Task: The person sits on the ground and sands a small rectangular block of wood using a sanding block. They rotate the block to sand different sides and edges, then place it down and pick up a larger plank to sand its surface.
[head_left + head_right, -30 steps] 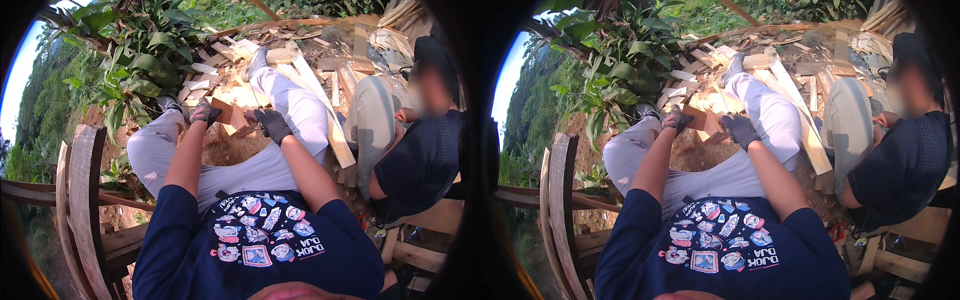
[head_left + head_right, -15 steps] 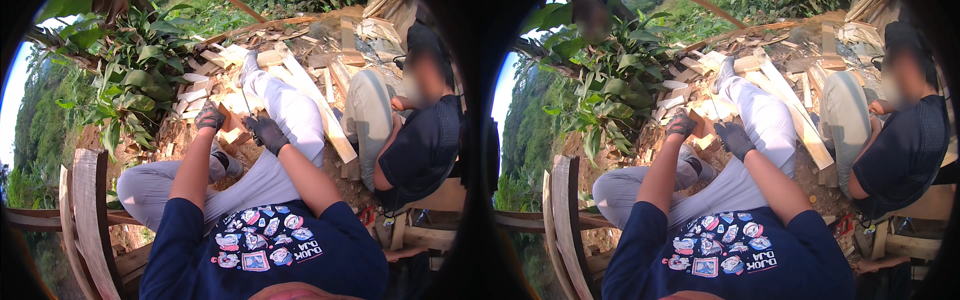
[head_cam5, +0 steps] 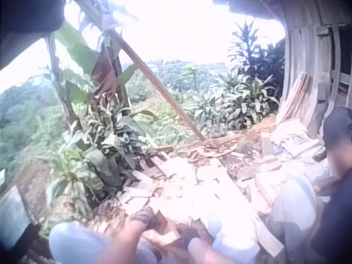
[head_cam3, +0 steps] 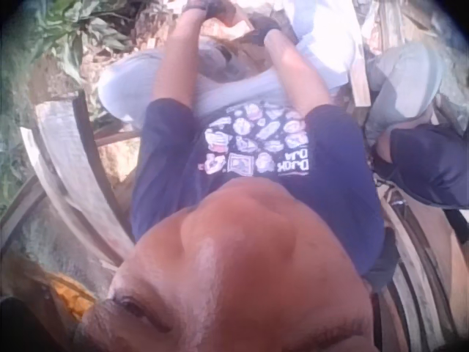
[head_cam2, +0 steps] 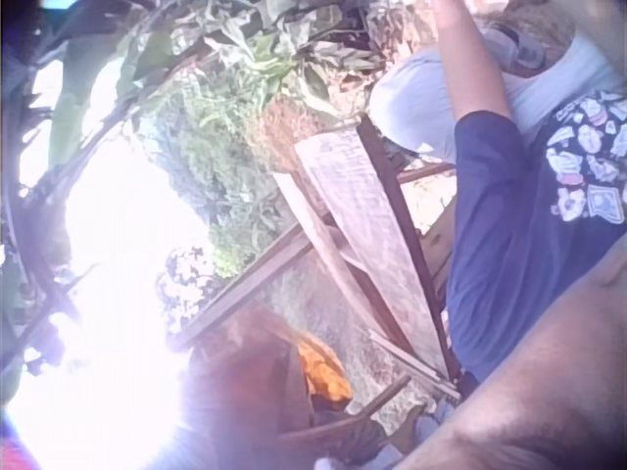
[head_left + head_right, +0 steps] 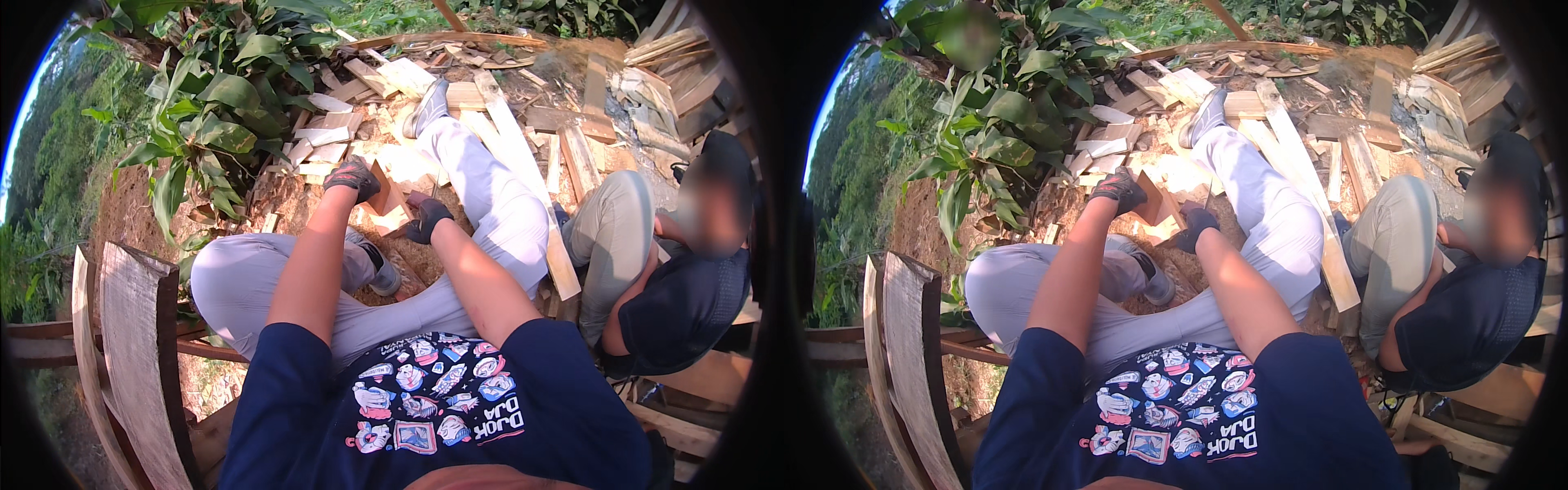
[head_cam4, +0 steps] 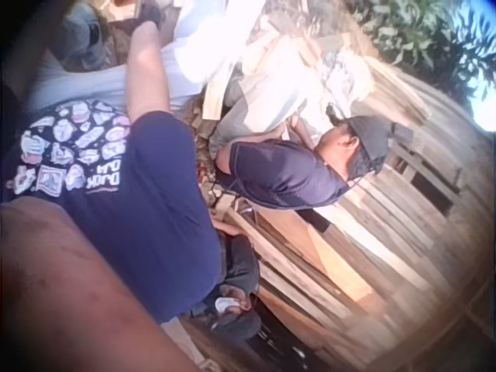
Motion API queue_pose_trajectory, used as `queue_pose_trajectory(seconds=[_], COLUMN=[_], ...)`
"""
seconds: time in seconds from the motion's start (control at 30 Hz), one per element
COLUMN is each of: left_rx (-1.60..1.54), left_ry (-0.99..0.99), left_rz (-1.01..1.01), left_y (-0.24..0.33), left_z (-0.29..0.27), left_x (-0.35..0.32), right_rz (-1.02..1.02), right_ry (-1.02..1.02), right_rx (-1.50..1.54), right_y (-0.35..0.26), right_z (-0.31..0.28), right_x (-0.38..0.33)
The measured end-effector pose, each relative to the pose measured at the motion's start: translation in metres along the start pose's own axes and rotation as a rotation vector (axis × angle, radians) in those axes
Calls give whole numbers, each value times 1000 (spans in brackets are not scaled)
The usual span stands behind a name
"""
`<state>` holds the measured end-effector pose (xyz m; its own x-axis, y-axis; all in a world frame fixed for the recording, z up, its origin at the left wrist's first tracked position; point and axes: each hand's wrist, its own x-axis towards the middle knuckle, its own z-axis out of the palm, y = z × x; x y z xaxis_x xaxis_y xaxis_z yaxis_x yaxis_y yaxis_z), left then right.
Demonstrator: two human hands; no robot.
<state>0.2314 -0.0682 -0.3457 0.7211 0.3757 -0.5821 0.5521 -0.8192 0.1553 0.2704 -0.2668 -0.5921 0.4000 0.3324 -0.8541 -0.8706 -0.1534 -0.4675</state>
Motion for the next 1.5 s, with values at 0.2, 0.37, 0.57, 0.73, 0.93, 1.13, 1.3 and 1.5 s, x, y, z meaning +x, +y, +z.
queue_pose_trajectory(seconds=[0.2,0.37,0.57,0.73,0.93,1.13,1.3,1.5], left_rx=[19,-28,-32,6,77,92,7,-70], left_ry=[66,95,121,172,216,236,237,261], left_rz=[-23,4,-32,39,62,72,70,28], left_y=[-1,-8,-10,-1,3,0,-16,-41], left_z=[7,5,16,15,26,38,34,41], left_x=[15,11,17,13,11,17,4,7], right_rz=[27,81,-132,-704,-846,-814,-412,-420], right_ry=[196,204,-112,314,1097,899,644,659], right_rx=[-288,-99,259,-254,-885,-1103,-180,-461], right_y=[69,44,-27,-110,-79,51,99,125], right_z=[-34,-36,1,-40,-129,-224,-224,-235], right_x=[116,100,-66,-245,-327,-261,-248,-216])
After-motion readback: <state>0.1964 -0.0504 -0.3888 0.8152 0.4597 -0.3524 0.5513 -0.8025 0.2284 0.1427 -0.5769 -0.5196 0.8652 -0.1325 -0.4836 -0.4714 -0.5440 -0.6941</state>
